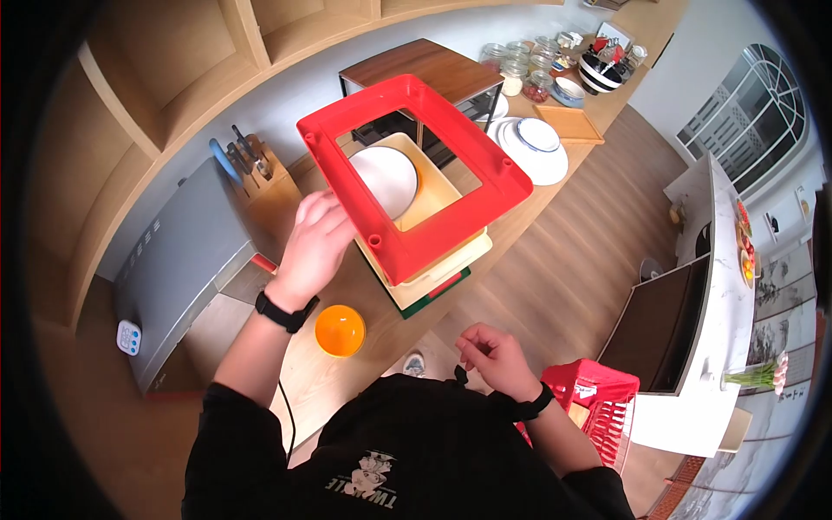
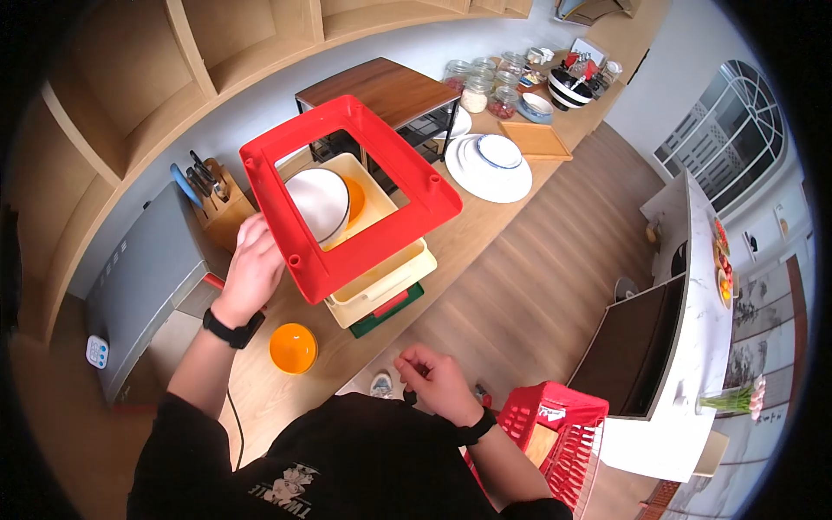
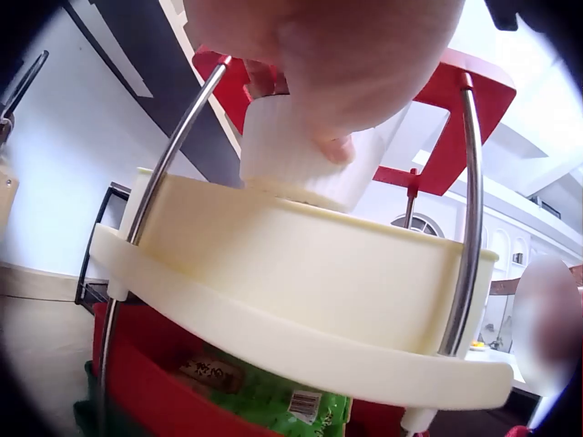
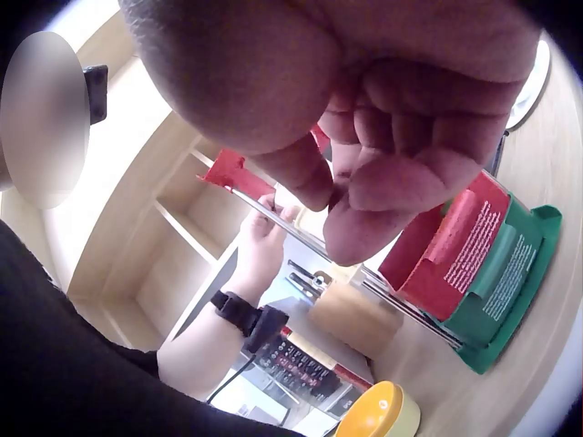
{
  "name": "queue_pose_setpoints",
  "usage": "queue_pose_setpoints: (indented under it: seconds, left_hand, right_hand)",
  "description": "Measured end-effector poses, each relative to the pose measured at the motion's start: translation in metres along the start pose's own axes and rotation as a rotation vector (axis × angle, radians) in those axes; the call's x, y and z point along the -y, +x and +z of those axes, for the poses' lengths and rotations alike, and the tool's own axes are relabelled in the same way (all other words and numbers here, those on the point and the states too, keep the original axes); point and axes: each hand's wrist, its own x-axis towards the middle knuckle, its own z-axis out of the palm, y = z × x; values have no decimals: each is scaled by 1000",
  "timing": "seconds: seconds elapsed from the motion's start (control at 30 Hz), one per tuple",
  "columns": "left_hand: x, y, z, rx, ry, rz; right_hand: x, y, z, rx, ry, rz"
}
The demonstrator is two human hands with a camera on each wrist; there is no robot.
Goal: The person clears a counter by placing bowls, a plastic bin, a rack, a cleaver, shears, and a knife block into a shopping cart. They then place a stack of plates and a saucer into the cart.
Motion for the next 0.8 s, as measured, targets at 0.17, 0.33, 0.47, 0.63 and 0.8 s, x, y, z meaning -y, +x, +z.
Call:
queue_pose_setpoints:
  seconds: [0.17,0.33,0.47,0.63,0.8]
  left_hand:
    - [-23,-25,-29,-23,30,-55]
    - [-40,-69,-61,-18,70,-183]
    - [-43,-140,-64,88,31,-261]
    - [-63,-220,-16,180,-26,-376]
    - [-76,-235,-3,184,93,-419]
  right_hand:
    - [-3,2,2,11,14,33]
    - [17,14,5,-28,125,-4]
    - [25,26,6,0,152,14]
    - [19,27,6,39,83,48]
    - [11,22,7,65,34,82]
